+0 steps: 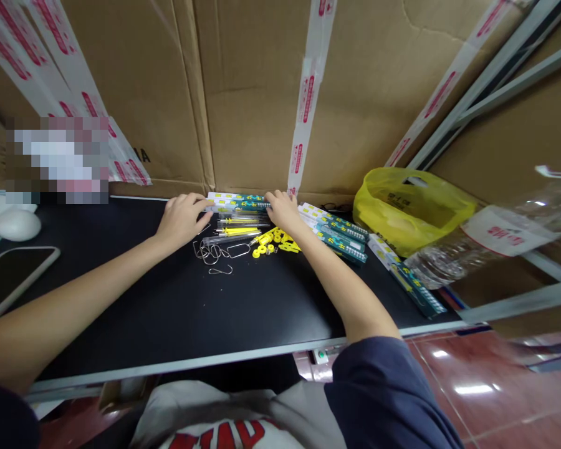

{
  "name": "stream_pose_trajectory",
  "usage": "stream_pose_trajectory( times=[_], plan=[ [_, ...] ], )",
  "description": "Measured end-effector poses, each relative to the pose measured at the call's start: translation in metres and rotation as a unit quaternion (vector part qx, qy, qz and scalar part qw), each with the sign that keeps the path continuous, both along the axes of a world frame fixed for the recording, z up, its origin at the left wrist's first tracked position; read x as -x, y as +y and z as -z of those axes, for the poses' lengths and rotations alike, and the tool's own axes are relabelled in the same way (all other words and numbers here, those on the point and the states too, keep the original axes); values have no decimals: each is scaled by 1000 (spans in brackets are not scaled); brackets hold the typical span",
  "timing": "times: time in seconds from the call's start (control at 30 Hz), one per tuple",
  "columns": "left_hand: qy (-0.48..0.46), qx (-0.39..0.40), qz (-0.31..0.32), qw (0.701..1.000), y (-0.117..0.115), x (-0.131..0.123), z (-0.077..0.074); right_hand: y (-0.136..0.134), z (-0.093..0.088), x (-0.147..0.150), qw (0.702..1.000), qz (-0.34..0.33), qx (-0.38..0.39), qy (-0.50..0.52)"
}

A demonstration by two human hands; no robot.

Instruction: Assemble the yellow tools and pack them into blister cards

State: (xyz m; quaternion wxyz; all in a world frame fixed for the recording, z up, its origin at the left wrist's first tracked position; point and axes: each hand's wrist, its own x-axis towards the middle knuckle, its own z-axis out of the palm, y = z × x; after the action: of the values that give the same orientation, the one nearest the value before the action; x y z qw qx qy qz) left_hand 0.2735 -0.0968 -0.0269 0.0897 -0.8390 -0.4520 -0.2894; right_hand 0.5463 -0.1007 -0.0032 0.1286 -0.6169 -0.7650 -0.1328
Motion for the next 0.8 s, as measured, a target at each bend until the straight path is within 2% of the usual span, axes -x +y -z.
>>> stream_pose_trajectory(
  times=[0.13,0.23,0.4,0.63,0.8],
  plan=[
    [61,41,159,985,-36,-12,-5,-36,-5,6,998,-58,-23,-21],
    [119,33,202,972,-55,-16,4,-61,0,11,994,-90,1,-67],
    [113,45,204,971,-61,-17,15,-73,11,11,991,-90,41,-87],
    [108,30,207,972,-61,-18,18,-65,14,2,991,-85,74,-76],
    [123,11,195,973,-61,-18,19,-69,17,3,991,-91,70,-62]
  ],
)
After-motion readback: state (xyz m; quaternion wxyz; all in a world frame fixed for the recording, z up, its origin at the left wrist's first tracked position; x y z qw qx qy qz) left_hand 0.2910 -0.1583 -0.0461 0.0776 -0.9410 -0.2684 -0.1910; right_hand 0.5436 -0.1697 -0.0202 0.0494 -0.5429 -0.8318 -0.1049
